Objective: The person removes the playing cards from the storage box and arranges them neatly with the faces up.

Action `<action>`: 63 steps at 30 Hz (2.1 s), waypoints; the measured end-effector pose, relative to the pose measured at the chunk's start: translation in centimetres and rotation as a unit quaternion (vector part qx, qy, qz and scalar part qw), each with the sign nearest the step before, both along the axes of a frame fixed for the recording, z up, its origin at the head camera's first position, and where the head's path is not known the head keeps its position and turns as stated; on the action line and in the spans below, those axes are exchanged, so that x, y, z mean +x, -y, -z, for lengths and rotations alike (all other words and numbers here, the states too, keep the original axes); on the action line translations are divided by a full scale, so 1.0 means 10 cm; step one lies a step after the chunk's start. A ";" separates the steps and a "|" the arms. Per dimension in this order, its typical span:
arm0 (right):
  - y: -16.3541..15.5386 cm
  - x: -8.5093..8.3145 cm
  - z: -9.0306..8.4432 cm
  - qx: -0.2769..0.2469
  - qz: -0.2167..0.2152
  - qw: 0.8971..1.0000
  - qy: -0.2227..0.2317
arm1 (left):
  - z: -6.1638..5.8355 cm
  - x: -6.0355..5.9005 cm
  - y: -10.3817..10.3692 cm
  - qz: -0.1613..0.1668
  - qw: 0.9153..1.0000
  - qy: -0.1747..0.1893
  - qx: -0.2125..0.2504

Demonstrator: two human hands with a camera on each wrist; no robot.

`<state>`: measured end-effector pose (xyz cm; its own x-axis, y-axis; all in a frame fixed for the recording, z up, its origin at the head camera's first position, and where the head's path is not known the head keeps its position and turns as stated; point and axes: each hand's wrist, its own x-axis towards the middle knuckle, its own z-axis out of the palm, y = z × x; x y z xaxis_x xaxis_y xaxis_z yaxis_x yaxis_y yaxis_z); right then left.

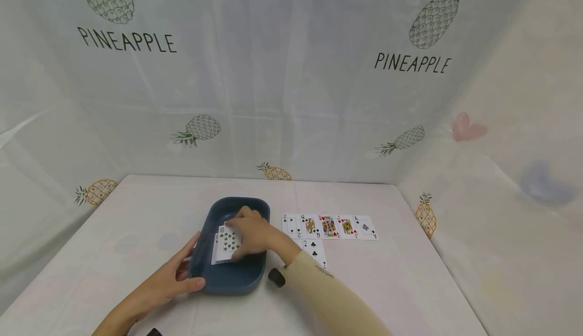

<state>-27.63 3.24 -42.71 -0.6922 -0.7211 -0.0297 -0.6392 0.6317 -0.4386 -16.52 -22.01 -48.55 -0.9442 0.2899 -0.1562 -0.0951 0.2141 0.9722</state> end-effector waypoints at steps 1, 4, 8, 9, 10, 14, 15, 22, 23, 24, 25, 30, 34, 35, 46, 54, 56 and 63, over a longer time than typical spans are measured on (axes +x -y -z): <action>-0.05 0.01 -0.02 -0.009 0.000 1.000 0.000 | 0.00 0.00 0.00 -0.002 1.000 -0.002 -0.004; -0.22 0.04 -0.09 -0.039 0.002 0.999 -0.001 | -0.01 0.00 -0.01 -0.008 1.000 -0.011 -0.024; -0.50 0.11 -0.17 -0.073 0.019 0.997 0.009 | -0.01 0.01 -0.03 -0.016 0.999 -0.015 -0.036; -0.59 0.13 -0.18 -0.079 0.024 0.997 0.012 | -0.01 0.01 -0.03 -0.017 0.999 -0.014 -0.035; -0.67 0.14 -0.18 -0.084 0.029 0.996 0.014 | -0.01 0.01 -0.03 -0.019 0.999 -0.014 -0.036; -1.04 0.21 -0.12 -0.097 0.041 0.994 0.017 | -0.01 0.02 -0.01 -0.021 0.999 -0.015 -0.042; -1.13 0.24 -0.10 -0.100 0.039 0.994 0.017 | 0.00 0.02 -0.01 -0.020 0.999 -0.015 -0.038; -1.73 0.39 0.11 -0.105 0.052 0.993 0.025 | 0.02 0.02 0.02 -0.017 1.000 -0.012 -0.020; -1.80 0.41 0.13 -0.105 0.056 0.993 0.025 | 0.02 0.02 0.02 -0.018 0.999 -0.014 -0.023; -1.88 0.44 0.16 -0.105 0.061 0.992 0.025 | 0.02 0.02 0.01 -0.019 0.999 -0.014 -0.026; -1.95 0.46 0.18 -0.105 0.067 0.992 0.025 | 0.03 0.01 0.01 -0.019 0.999 -0.014 -0.027; -2.28 0.52 0.26 -0.102 0.091 0.990 0.023 | 0.04 0.00 0.00 -0.017 0.999 -0.016 -0.027; -2.47 0.50 0.30 -0.095 0.109 0.989 0.011 | 0.03 -0.01 0.00 -0.011 0.999 -0.020 -0.024; -2.50 0.49 0.30 -0.090 0.112 0.990 0.010 | 0.02 -0.01 0.00 -0.011 0.999 -0.021 -0.024; -2.61 0.42 0.37 -0.056 0.129 0.990 0.010 | 0.01 0.01 0.00 -0.004 1.000 -0.015 -0.015; -2.61 0.38 0.45 -0.058 0.128 0.990 -0.005 | 0.01 0.01 0.00 -0.007 0.999 -0.017 -0.030; -2.61 0.37 0.46 -0.066 0.127 0.990 -0.004 | 0.01 0.01 0.00 -0.010 0.999 -0.018 -0.035; -2.62 0.37 0.48 -0.070 0.131 0.989 -0.002 | 0.00 0.00 0.00 -0.007 0.999 -0.018 -0.032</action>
